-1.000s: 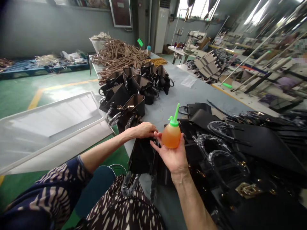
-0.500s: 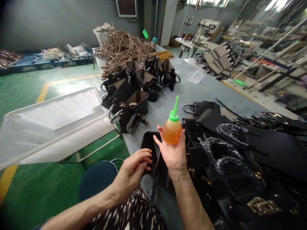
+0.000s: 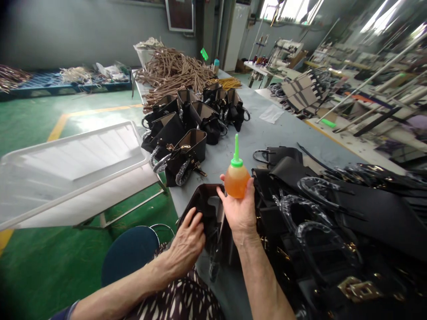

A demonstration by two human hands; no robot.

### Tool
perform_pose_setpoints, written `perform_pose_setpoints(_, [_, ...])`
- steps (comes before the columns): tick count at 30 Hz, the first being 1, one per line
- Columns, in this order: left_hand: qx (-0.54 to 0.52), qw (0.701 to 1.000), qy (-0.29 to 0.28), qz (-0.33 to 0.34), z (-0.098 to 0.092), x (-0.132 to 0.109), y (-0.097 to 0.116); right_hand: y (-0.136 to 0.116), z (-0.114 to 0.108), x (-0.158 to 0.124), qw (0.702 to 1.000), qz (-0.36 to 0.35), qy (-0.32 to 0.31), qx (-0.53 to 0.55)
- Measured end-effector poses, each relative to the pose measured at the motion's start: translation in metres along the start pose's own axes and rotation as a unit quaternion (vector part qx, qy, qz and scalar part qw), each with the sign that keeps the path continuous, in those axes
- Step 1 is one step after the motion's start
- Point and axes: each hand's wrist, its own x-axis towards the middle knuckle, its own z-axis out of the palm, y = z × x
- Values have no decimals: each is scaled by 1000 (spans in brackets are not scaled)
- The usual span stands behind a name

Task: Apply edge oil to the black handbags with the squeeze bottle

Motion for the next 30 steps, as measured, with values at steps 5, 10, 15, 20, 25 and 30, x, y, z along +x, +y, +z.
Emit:
perform_pose_setpoints(5, [-127, 987, -11, 99, 4, -24, 20, 1, 2, 5, 1000, -6, 11, -4])
perform_pose_setpoints(10, [-376, 878, -229, -187, -15, -31, 13, 5, 9, 3, 999, -27, 13, -23])
perform_pose_setpoints(15, [-615, 696, -193, -316, -29, -56, -10, 6, 9, 0, 998, -51, 22, -39])
perform_pose_setpoints(20, [-667, 648, -182, -321, -22, -67, -54, 12, 10, -5, 996, -59, 25, -54])
perform_pose_setpoints(25, [-474, 786, -187, -350, -37, -64, -95, 16, 4, -18, 993, -78, 45, -77])
perform_pose_setpoints(30, [-329, 829, -125, -434, -38, -65, -71, 6, -9, -30, 988, -105, 86, -74])
